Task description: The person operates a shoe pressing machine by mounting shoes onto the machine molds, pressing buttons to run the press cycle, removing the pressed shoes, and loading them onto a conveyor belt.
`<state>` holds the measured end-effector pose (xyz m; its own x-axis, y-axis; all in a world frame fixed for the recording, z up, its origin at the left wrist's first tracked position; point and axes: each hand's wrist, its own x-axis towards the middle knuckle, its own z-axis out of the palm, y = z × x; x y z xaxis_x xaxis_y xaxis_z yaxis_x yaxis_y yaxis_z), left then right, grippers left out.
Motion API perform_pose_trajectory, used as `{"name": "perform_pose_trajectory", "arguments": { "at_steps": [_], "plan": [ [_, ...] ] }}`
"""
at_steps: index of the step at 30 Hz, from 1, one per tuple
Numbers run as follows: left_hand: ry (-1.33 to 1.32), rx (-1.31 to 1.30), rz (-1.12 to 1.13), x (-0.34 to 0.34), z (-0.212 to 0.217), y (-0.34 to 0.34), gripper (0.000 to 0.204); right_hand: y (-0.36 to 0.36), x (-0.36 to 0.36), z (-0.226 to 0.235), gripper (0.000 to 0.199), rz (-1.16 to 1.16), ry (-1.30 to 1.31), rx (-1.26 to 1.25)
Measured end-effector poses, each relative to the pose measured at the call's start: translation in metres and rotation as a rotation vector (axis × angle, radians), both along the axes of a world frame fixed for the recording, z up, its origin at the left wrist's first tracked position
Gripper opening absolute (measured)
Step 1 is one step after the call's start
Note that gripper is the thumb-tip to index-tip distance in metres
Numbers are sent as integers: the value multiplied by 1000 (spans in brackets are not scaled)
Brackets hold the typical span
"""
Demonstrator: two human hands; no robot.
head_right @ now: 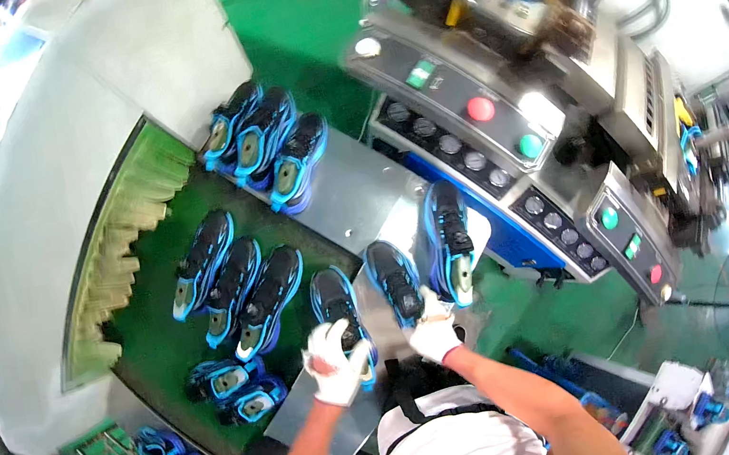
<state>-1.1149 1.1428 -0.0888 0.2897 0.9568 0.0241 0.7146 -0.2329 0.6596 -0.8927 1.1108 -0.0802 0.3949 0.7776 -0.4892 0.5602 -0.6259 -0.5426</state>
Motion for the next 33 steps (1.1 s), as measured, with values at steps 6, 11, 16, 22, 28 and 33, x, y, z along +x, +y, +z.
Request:
{"name": "perform_pose_trajectory", "arguments": {
  "at_steps": [6, 11, 16, 22, 28, 33],
  "plan": [
    [-42, -239, 549, 43, -25, -26, 86, -6, 4, -37, 92, -4, 129, -2],
    [-379, -526, 778, 5, -41, 3, 68, -7, 60, 66, 89, -235, 588, -160],
    [-400, -617, 695, 32, 55, 24, 55, -108, 102, 149, 37, -568, 1026, 227],
    [-261, -465, -289, 158, 199, -29, 55, -219, 117, 235, 36, -1017, 948, 509],
    [-294, -724, -838, 301, 233, -156, 52, -398, 90, 218, 63, -1550, 444, 704],
    [-40, -507, -1437, 414, 270, -256, 63, -494, 67, 259, 46, -2074, -59, 1140]
  ]
}}
